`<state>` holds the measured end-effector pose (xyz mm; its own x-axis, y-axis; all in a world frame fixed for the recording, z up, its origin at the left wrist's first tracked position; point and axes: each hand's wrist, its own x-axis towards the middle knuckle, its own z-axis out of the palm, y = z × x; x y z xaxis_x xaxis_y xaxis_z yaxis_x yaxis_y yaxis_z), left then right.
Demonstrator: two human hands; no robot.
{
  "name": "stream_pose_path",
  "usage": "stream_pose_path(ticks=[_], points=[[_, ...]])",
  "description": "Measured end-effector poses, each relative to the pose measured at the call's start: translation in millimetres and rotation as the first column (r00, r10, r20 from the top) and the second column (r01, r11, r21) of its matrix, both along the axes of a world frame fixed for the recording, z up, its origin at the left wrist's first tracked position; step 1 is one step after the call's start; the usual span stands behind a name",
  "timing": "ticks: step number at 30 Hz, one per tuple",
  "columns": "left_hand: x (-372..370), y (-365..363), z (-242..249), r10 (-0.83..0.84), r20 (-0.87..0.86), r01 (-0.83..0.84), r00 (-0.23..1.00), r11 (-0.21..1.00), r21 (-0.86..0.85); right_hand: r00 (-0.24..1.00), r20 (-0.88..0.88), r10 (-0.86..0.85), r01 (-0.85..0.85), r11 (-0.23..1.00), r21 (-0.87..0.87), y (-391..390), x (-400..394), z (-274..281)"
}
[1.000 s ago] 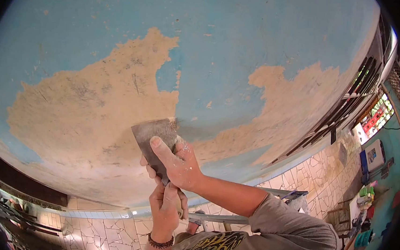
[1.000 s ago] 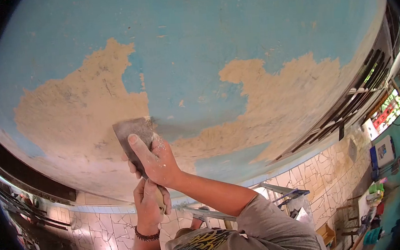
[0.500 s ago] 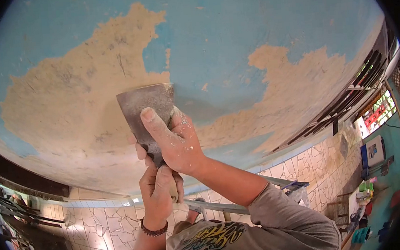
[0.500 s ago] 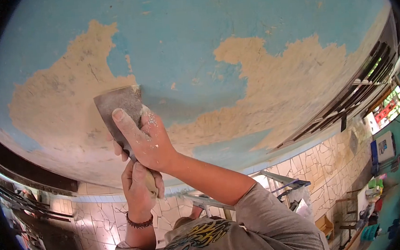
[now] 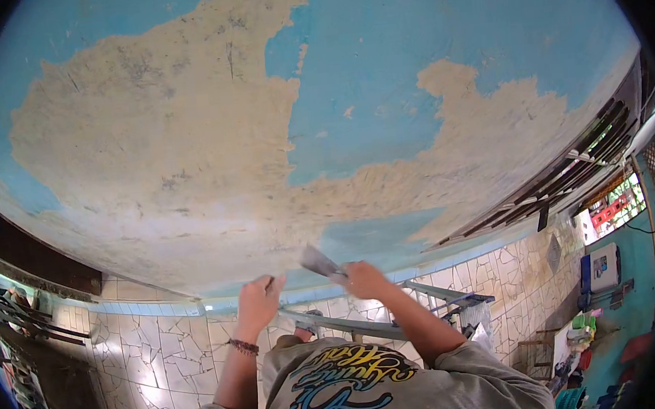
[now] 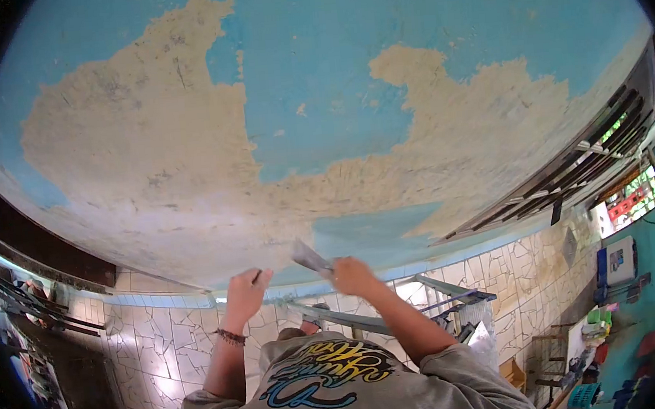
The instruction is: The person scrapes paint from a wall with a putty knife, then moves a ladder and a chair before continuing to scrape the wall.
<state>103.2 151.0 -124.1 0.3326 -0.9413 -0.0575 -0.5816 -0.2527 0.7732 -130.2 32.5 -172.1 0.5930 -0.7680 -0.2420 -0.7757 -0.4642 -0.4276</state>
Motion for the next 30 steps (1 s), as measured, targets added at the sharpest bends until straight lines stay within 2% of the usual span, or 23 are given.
stream_pose_path(ticks=[2, 3, 4, 6, 7, 8, 10, 13, 14, 16, 17, 19, 20, 23, 24, 27, 28, 29, 30], points=[[0, -7, 6, 0.017, -0.039, -0.02, 0.999, 0.997, -0.068, 0.931, -0.364, -0.002, 0.026, 0.998, 0.061, -19, -28, 28], [-4, -10, 8, 0.014, -0.063, -0.021, 0.998, 0.993, -0.114, 0.962, -0.207, -0.178, 0.24, 0.912, 0.333, -25, -37, 43], [-9, -12, 9, 0.01, -0.087, -0.024, 0.996, 0.987, -0.159, 0.916, -0.1, -0.387, 0.366, 0.711, 0.6, -27, -46, 53], [-19, -12, 12, -0.066, -0.135, 0.041, 0.989, 0.983, -0.179, 0.92, -0.309, -0.24, 0.307, 0.932, 0.191, -31, -75, 23], [-22, -12, 13, -0.101, -0.156, 0.07, 0.982, 0.979, -0.193, 0.885, -0.424, -0.194, 0.206, 0.978, -0.02, -31, -77, 22], [-25, -12, 13, -0.114, -0.148, 0.08, 0.982, 0.973, -0.217, 0.897, -0.371, -0.24, 0.317, 0.934, 0.164, -35, -80, 26], [-30, -12, 12, -0.137, -0.129, 0.098, 0.982, 0.958, -0.269, 0.933, -0.109, -0.344, 0.361, 0.875, 0.322, -17, -71, 57], [-38, -18, 18, 0.026, 0.216, 0.098, 0.976, 0.835, -0.541, 0.878, 0.182, -0.443, 0.292, 0.797, 0.529, 6, -45, 89], [-43, -19, 19, 0.031, 0.009, -0.021, 0.999, 0.838, -0.545, 0.846, 0.257, -0.468, 0.249, 0.772, 0.585, 12, -35, 97], [-56, -23, 23, 0.048, -0.393, -0.249, 0.918, 0.841, -0.48, 0.801, 0.364, -0.476, 0.133, 0.733, 0.667, 28, -20, 108], [-58, -27, 26, -0.036, -0.585, -0.277, 0.81, 0.856, -0.436, 0.771, 0.42, -0.48, 0.067, 0.716, 0.695, 34, -11, 113], [-58, -34, 39, -0.18, -0.865, -0.292, 0.468, 0.892, -0.344, 0.73, 0.507, -0.459, -0.073, 0.685, 0.725, 47, 6, 122], [-56, -31, 53, -0.168, -0.883, -0.28, 0.438, 0.908, -0.311, 0.705, 0.549, -0.45, -0.142, 0.668, 0.731, 52, 14, 126], [-37, -42, 93, -0.214, -0.833, -0.398, 0.511, 0.8, -0.45, 0.582, 0.692, -0.427, -0.295, 0.683, 0.669, 65, 36, 136], [-33, -44, 120, -0.202, -0.821, -0.433, 0.534, 0.769, -0.471, 0.558, 0.742, -0.372, -0.343, 0.71, 0.615, 68, 39, 137], [-18, -47, 148, -0.234, -0.679, -0.287, 0.696, 0.776, -0.562, 0.468, 0.81, -0.353, -0.426, 0.713, 0.557, 73, 46, 159], [-16, -52, 152, -0.128, -0.517, -0.318, 0.847, 0.657, -0.684, 0.42, 0.843, -0.337, -0.459, 0.722, 0.517, 69, 50, 167], [-14, -57, 156, 0.018, -0.342, -0.3, 0.94, 0.524, -0.797, 0.37, 0.873, -0.318, -0.489, 0.732, 0.474, 62, 55, 177], [-13, -61, 160, 0.191, -0.171, -0.234, 0.967, 0.387, -0.892, 0.317, 0.901, -0.296, -0.517, 0.743, 0.425, 58, 60, 183]])
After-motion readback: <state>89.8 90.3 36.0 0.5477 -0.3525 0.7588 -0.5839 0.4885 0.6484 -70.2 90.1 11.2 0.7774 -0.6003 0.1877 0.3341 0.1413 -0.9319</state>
